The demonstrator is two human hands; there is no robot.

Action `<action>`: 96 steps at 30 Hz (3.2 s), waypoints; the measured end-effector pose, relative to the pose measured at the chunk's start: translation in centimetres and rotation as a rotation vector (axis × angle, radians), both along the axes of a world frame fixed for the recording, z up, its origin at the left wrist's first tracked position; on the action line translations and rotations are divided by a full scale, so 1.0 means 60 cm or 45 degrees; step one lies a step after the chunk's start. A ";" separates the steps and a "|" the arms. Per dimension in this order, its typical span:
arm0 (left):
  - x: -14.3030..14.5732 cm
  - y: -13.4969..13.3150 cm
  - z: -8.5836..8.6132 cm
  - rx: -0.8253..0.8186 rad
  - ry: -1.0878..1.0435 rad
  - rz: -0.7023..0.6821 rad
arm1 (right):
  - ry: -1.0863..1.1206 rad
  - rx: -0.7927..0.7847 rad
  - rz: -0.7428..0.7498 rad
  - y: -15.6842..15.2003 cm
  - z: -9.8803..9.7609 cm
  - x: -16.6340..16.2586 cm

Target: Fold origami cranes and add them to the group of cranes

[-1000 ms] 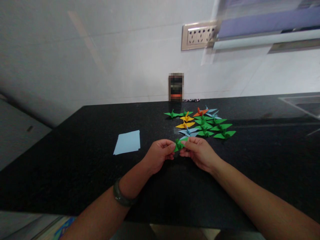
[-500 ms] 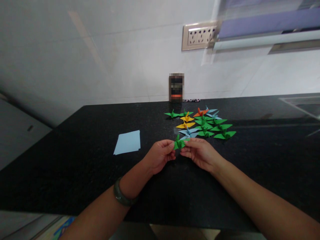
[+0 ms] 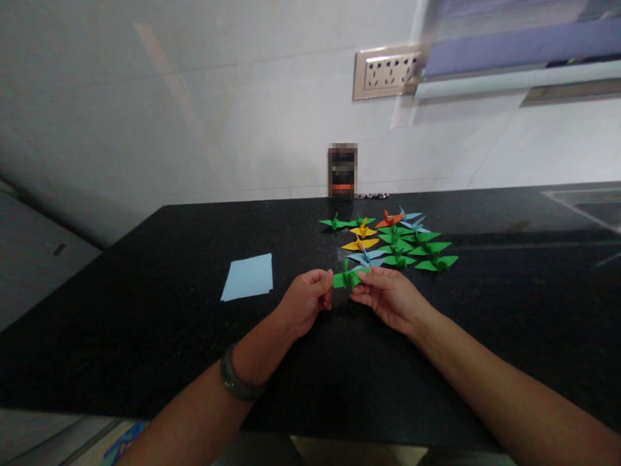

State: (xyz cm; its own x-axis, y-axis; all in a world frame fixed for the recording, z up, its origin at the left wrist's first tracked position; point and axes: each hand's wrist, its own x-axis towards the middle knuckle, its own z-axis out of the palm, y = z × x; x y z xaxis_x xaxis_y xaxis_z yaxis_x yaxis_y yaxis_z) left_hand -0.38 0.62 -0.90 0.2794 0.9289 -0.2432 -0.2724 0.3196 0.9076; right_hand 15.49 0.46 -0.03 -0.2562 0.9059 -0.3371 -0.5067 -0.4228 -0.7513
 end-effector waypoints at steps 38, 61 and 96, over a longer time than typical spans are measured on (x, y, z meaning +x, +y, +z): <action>0.006 0.252 0.008 -0.174 0.747 0.128 | -0.508 0.168 0.164 -0.013 -0.020 -0.015; -0.187 0.211 0.069 0.256 1.643 -0.138 | -0.548 0.115 0.194 -0.010 -0.018 -0.006; -0.355 0.132 0.040 0.204 1.398 -0.075 | -0.586 0.134 0.214 -0.010 -0.021 0.002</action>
State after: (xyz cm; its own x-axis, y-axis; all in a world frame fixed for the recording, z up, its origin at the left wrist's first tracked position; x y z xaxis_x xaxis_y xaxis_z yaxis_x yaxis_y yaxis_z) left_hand -21.66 8.55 1.53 0.0307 0.9641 -0.2637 0.7165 0.1627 0.6783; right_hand 15.59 -0.17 -1.29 -0.2475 0.9002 -0.3584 -0.0441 -0.3800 -0.9239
